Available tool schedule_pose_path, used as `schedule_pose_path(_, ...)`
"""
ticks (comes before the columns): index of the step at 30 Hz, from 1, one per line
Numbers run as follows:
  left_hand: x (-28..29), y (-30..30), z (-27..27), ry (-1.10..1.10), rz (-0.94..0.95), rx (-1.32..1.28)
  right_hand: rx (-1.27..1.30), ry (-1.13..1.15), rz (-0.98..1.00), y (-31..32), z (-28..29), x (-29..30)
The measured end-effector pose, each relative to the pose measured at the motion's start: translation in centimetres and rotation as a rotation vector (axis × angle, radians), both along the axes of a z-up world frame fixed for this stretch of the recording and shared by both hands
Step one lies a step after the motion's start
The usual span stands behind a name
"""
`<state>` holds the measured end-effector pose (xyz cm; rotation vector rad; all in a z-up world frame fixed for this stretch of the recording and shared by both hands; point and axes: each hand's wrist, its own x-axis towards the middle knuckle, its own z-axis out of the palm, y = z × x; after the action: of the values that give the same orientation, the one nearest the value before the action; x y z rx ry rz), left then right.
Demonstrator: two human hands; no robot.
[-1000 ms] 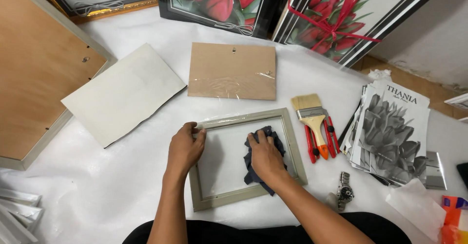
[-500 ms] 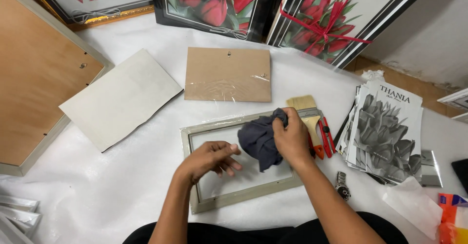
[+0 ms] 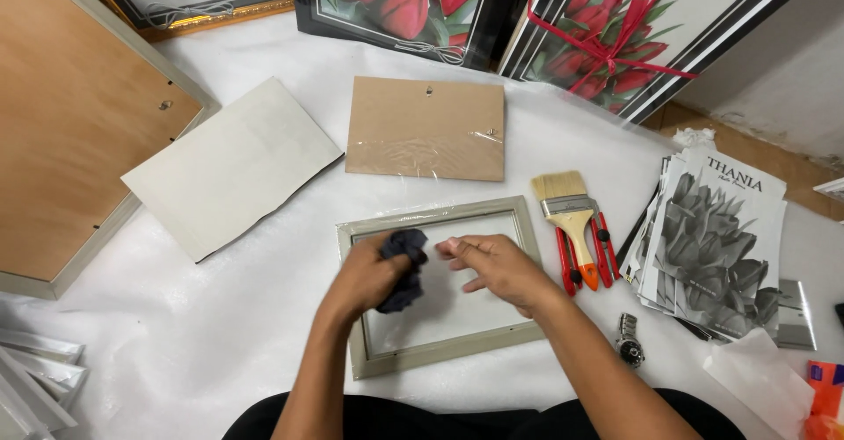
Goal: The person wipes the glass of a picture frame with a dark cloth, brushes dust off the glass with a wide brush, selects a printed photo from a stack, places the photo and a decorative sign cutout into the frame, then fits the cardboard backing and fastens it closed.
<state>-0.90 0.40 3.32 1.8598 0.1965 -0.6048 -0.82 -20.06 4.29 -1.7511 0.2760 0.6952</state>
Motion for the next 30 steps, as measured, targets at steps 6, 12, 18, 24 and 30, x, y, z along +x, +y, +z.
schedule_pose_path(6,0.8,8.6,-5.4,0.051,0.212,0.698,-0.980,-0.059,0.153,-8.7,-2.3,2.5)
schedule_pose_path(12,1.1,11.2,-13.5,0.012,0.340,0.906,-1.025,0.027,0.092,-12.6,-5.0,2.9)
schedule_pose_path(18,0.9,7.0,-4.2,-0.176,0.504,0.787,-0.999,0.109,0.007,-14.9,-9.1,2.8)
schedule_pose_path(24,1.7,4.7,-5.9,-0.606,0.426,0.659,-1.098,0.191,-0.039,-14.7,-10.6,3.3)
schedule_pose_path(30,1.7,4.7,-6.0,-0.526,0.393,0.497,-0.977,0.070,-0.128,-12.7,-3.6,3.1)
